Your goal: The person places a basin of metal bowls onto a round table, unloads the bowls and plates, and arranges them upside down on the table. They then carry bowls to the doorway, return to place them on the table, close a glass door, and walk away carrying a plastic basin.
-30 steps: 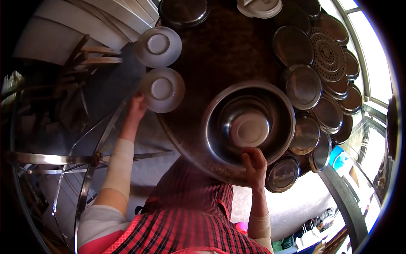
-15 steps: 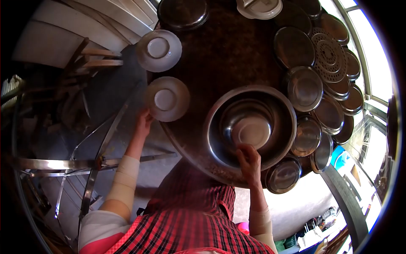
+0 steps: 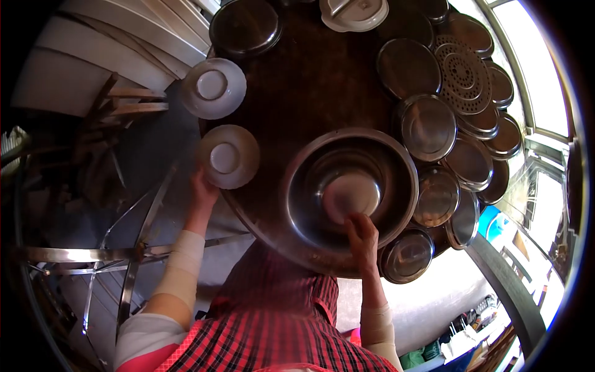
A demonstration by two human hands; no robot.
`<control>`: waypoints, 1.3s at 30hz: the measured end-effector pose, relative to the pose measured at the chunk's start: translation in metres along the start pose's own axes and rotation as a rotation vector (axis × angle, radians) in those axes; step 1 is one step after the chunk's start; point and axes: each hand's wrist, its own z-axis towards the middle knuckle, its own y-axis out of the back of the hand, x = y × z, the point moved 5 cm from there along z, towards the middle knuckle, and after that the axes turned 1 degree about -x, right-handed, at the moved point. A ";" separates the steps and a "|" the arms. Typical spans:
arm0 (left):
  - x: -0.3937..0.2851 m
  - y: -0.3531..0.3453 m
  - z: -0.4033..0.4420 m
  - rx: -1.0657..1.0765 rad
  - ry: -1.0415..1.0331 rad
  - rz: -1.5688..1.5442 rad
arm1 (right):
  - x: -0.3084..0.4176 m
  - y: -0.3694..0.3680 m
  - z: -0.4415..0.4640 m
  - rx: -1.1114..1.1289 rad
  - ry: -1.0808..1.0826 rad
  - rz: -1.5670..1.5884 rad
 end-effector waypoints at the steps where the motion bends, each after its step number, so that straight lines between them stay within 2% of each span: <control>1: 0.003 0.004 -0.001 -0.072 0.047 -0.077 | -0.002 0.000 0.000 0.004 -0.003 0.003; 4: 0.012 0.041 0.003 -0.188 0.066 -0.126 | -0.016 0.002 -0.002 0.003 0.021 -0.017; 7: 0.005 0.018 -0.009 -0.113 0.110 -0.175 | -0.032 0.010 -0.005 -0.028 0.088 -0.143; 9: 0.006 0.030 -0.012 -0.136 0.158 -0.170 | -0.037 0.019 -0.004 -0.074 0.099 -0.247; 12: -0.007 0.054 -0.029 -0.575 -0.059 0.264 | -0.046 0.038 -0.003 -0.227 0.174 -0.459; 15: -0.016 -0.007 -0.063 -0.426 -0.532 0.789 | -0.069 0.041 0.001 -0.286 0.131 -0.489; 17: 0.003 -0.121 -0.101 -0.126 -0.443 0.922 | -0.078 0.037 0.006 -0.271 -0.031 -0.389; 19: 0.044 -0.184 -0.117 0.383 -0.473 1.012 | -0.078 0.031 0.015 -0.249 -0.256 -0.237; 21: 0.079 -0.222 -0.122 0.552 -0.585 1.201 | -0.079 0.028 0.022 -0.236 -0.329 -0.215; 24: 0.127 -0.222 -0.102 0.346 -0.700 1.298 | -0.072 0.023 0.020 -0.245 -0.364 -0.213; 28: 0.166 -0.205 -0.090 0.311 -0.635 1.440 | -0.070 0.020 0.016 -0.279 -0.263 -0.212; 35: 0.159 -0.220 -0.121 0.335 -0.737 1.456 | -0.064 0.021 0.011 -0.332 -0.150 -0.214; 36: 0.158 -0.222 -0.126 0.332 -0.765 1.470 | -0.057 0.023 0.009 -0.261 -0.276 -0.216; 38: 0.156 -0.222 -0.124 0.324 -0.738 1.335 | -0.075 0.022 0.004 -0.291 -0.166 0.004; 39: 0.154 -0.216 -0.117 0.312 -0.715 1.240 | -0.082 0.024 0.005 -0.315 -0.145 0.011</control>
